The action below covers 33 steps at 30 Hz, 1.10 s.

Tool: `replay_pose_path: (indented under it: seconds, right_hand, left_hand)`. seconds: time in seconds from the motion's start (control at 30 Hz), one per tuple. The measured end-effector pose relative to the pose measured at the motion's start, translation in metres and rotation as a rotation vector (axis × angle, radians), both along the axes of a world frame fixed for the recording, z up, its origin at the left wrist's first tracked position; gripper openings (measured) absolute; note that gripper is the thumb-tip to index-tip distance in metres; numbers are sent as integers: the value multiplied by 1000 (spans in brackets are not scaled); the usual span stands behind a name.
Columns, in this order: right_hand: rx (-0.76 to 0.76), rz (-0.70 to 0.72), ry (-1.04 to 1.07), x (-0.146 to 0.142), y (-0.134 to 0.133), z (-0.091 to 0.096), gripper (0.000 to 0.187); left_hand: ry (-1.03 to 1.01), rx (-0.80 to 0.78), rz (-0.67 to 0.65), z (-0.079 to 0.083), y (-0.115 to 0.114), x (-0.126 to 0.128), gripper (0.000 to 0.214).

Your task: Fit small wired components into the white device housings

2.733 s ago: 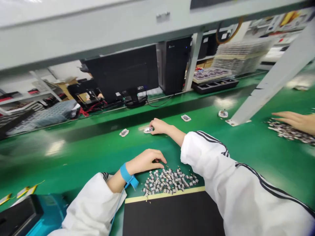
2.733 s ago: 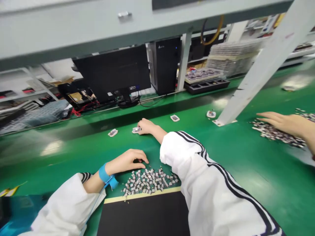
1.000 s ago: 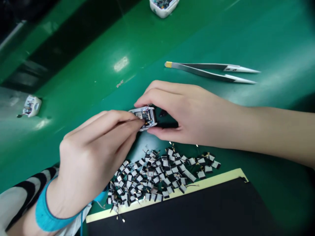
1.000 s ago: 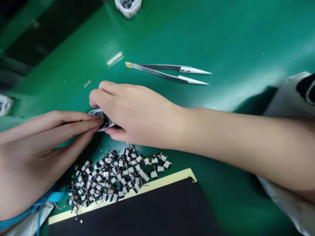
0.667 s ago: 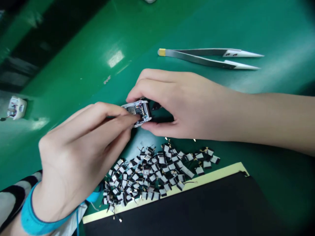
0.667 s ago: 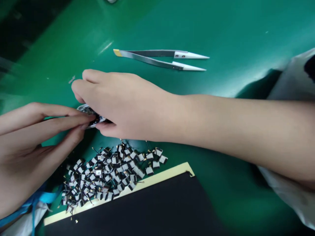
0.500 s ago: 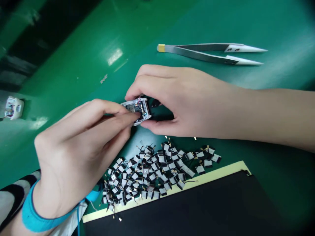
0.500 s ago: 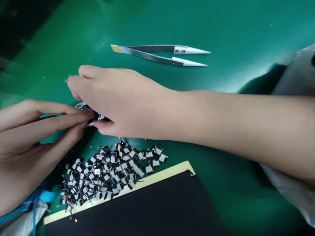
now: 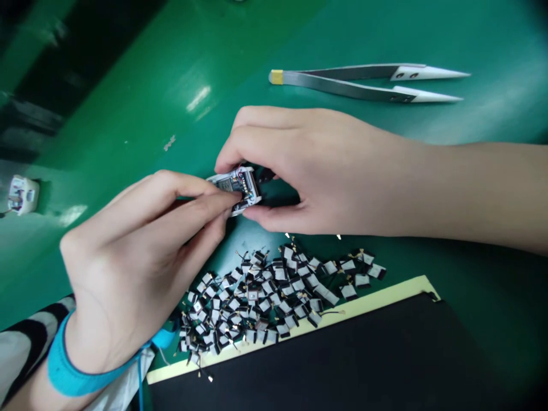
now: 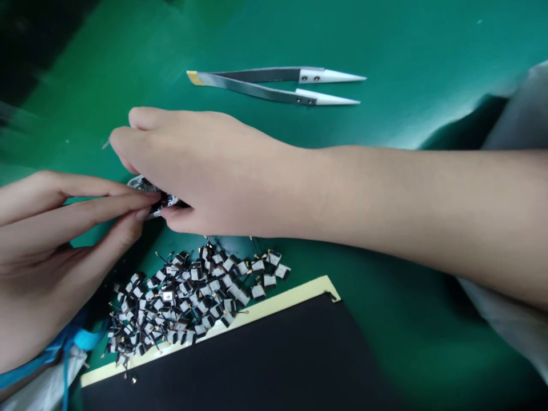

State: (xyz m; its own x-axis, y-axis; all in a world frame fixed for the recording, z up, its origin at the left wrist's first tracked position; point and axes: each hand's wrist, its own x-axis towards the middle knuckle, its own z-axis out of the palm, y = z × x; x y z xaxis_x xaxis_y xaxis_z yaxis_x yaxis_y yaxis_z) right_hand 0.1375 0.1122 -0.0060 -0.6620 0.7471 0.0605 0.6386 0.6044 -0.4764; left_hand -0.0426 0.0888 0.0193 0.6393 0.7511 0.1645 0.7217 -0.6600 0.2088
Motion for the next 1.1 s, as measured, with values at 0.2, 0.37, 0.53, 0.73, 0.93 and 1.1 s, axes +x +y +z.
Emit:
replay_pose_path:
  seconds: [0.2, 0.37, 0.53, 0.73, 0.93, 1.1]
  right_hand:
    - [10, 6, 3, 0, 1, -1, 38]
    - [-3, -6, 4, -2, 1, 1, 36]
    - [-3, -9, 5, -1, 1, 1, 36]
    - [17, -8, 2, 0, 2, 0, 35]
    - [15, -10, -4, 0, -1, 0, 35]
    - [34, -10, -13, -1, 1, 1, 32]
  left_hand:
    - [-3, 5, -8, -1, -1, 1, 15]
    - [-3, 3, -25, 0, -2, 1, 15]
    - [-6, 13, -25, 1, -1, 0, 13]
    - [5, 14, -23, -2, 0, 0, 15]
    - [3, 22, -20, -1, 0, 0, 17]
    - [-5, 35, -28, 0, 0, 0, 15]
